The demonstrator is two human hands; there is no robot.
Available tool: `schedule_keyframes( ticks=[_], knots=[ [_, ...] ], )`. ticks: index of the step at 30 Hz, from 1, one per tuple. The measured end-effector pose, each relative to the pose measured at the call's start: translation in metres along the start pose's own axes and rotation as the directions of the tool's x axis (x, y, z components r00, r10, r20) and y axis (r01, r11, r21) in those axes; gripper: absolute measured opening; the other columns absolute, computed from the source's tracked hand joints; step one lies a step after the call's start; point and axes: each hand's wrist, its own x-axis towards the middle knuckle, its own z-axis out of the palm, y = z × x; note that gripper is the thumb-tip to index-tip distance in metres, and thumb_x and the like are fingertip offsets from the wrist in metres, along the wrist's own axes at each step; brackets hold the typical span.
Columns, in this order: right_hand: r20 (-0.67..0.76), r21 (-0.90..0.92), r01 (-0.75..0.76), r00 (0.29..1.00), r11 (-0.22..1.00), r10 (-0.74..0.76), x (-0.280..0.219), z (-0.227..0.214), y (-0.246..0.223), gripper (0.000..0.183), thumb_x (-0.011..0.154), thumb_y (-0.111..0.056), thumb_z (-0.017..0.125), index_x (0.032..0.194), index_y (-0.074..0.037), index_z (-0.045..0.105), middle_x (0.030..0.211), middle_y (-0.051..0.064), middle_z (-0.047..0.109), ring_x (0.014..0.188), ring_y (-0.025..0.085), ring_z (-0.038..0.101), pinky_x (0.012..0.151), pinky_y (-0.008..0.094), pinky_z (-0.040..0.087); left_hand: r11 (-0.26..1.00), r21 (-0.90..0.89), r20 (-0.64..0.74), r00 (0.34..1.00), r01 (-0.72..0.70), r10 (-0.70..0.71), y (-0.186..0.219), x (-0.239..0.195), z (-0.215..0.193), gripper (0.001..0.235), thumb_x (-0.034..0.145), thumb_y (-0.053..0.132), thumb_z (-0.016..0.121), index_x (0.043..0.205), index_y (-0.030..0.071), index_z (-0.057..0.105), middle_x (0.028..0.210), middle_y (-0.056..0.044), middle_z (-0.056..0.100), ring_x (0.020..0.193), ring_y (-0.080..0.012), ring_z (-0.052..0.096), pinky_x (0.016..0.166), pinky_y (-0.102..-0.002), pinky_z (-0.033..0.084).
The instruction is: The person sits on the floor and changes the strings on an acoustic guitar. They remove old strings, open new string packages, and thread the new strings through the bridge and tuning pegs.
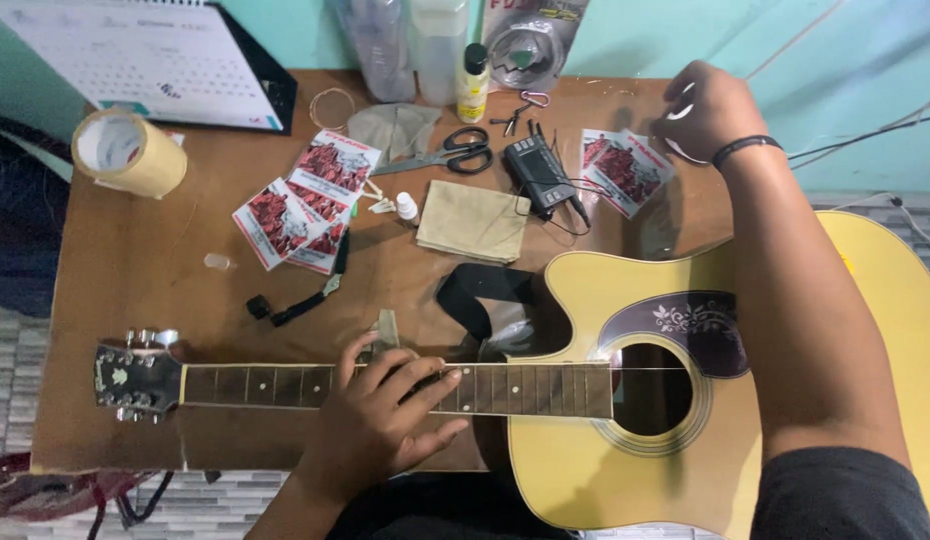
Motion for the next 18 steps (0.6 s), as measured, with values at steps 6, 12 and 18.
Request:
schedule_keyframes(
  ticks=[6, 12, 18],
  knots=[
    [-0.407, -0.123, 0.368, 0.828, 0.922, -0.385, -0.028, 0.0, -0.046, 0.018, 0.091, -0.016, 0.074, 0.102, -0.011, 0.061, 0.09, 0.004, 0.068, 0.079, 0.026, 0.062, 0.075, 0.039, 0.05, 0.994, -0.107, -0.101, 0.995, 0.003, -0.014, -0.009, -0.018, -0.019, 0.034, 0.094, 0.046, 0.076, 0.112, 0.018, 0.076, 0.119, -0.002, 0.072, 0.111, -0.0225, 0.068, 0.108, -0.061, 0.038],
    [-0.316, -0.211, 0.713, 0.597, 0.668, -0.737, -0.123, 0.039, -0.249, 0.019, 0.103, -0.033, 0.079, 0.106, -0.016, 0.072, 0.09, 0.004, 0.075, 0.086, 0.025, 0.075, 0.074, 0.04, 0.054, 0.991, -0.132, -0.213, 0.977, 0.001, -0.03, -0.017, -0.051, -0.023, 0.037, 0.096, 0.044, 0.076, 0.121, 0.017, 0.075, 0.127, -0.002, 0.072, 0.118, -0.0253, 0.07, 0.113, -0.069, 0.036],
    [0.06, 0.072, 0.683, 0.725, 0.727, -0.687, -0.11, 0.167, -0.366, 0.023, 0.091, -0.035, 0.077, 0.087, -0.013, 0.071, 0.074, 0.008, 0.071, 0.066, 0.029, 0.065, 0.061, 0.045, 0.048, 0.987, -0.131, -0.231, 0.965, 0.097, -0.126, -0.025, -0.08, -0.039, 0.034, 0.095, 0.047, 0.073, 0.112, 0.018, 0.079, 0.123, -0.002, 0.075, 0.12, -0.0247, 0.068, 0.115, -0.07, 0.03]
  ],
)
